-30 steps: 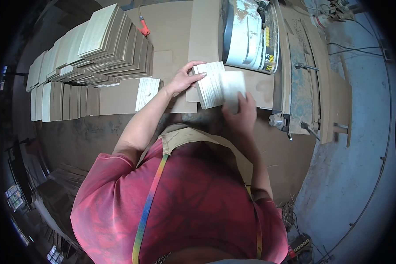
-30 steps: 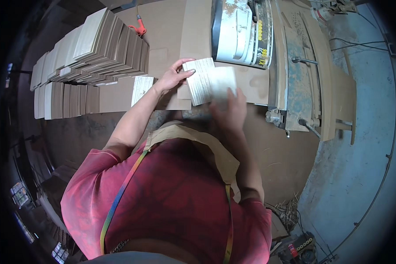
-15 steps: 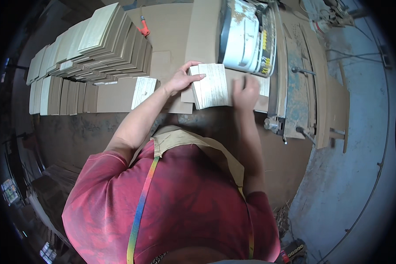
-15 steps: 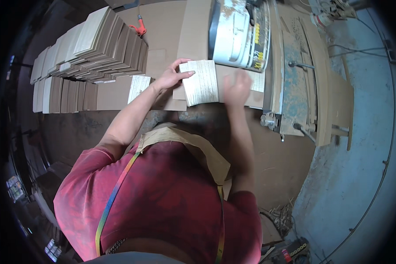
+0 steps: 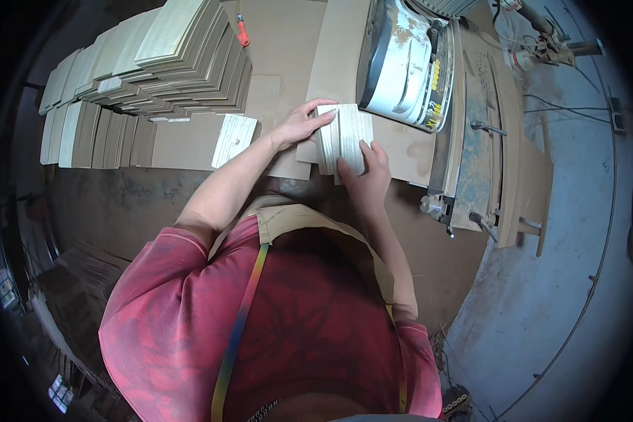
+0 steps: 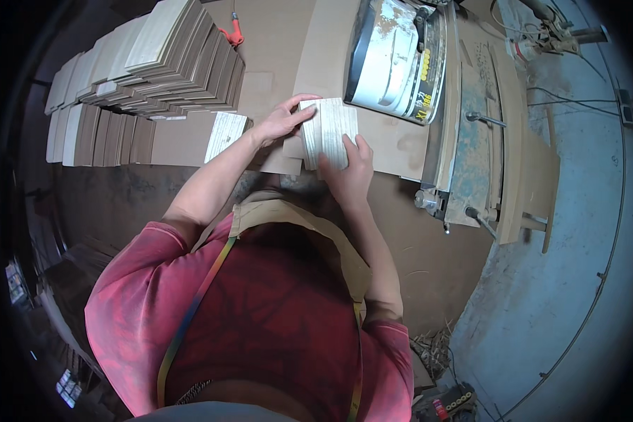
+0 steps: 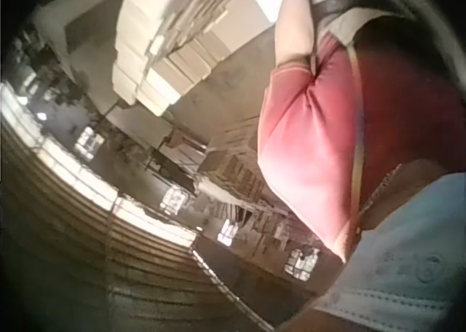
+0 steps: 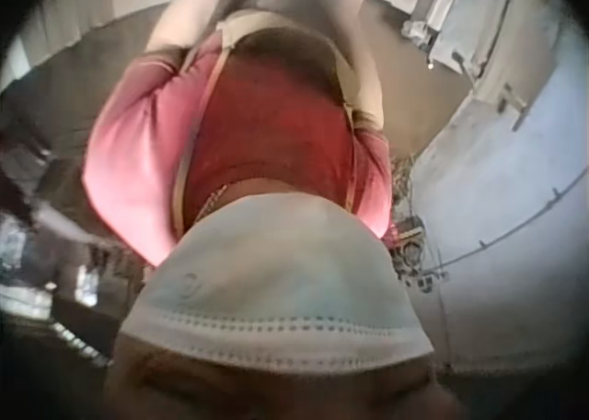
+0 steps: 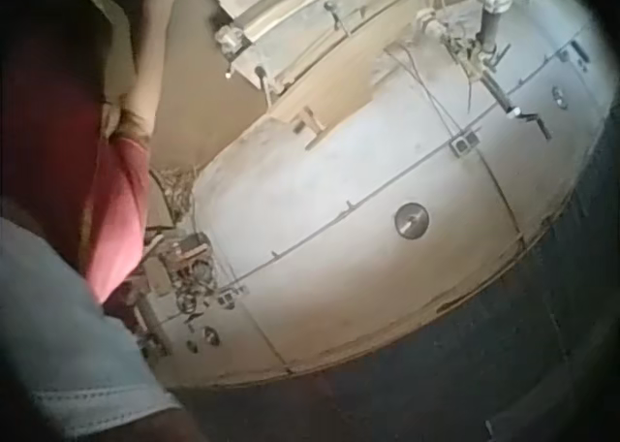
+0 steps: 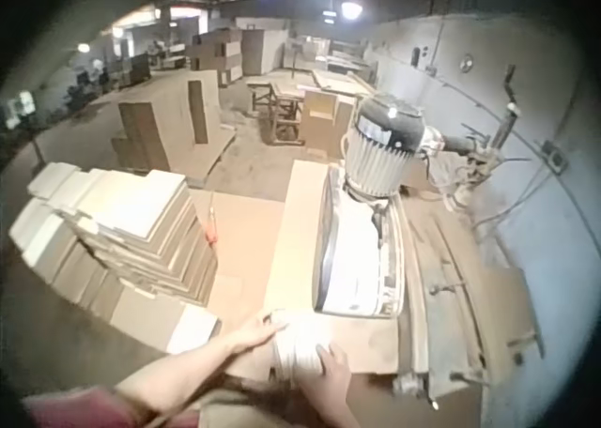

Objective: Sorting wooden blocks and feeding them into a processing machine.

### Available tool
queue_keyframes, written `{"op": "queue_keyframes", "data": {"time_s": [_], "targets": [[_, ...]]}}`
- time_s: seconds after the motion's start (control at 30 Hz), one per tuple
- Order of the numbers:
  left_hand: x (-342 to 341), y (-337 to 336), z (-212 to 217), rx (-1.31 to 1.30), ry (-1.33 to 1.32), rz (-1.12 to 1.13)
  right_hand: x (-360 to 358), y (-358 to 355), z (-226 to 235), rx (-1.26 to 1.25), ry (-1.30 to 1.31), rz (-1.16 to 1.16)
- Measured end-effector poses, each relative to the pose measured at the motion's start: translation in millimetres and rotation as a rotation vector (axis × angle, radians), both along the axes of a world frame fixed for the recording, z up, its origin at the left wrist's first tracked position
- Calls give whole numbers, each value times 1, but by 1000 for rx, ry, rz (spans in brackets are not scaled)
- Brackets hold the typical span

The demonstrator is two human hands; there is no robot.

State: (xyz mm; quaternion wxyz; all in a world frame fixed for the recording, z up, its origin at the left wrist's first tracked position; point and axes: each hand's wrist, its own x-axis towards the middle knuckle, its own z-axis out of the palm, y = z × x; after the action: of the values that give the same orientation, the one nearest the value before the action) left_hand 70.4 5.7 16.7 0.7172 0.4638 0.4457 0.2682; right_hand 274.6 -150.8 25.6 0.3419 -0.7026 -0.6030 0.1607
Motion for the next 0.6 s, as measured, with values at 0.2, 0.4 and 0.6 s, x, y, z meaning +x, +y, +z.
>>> {"op": "queue_keyframes", "data": {"time_s": [0.2, 0.4, 0.6], "targets": [[-13, -3, -26, 53, -25, -40, 7, -12, -16, 24, 149, -92], [-3, 6, -44, 18, -41, -61, 94, -30, -94, 80, -467, -278], [24, 7, -70, 250, 106, 53, 131, 38, -111, 68, -626, -376]]}}
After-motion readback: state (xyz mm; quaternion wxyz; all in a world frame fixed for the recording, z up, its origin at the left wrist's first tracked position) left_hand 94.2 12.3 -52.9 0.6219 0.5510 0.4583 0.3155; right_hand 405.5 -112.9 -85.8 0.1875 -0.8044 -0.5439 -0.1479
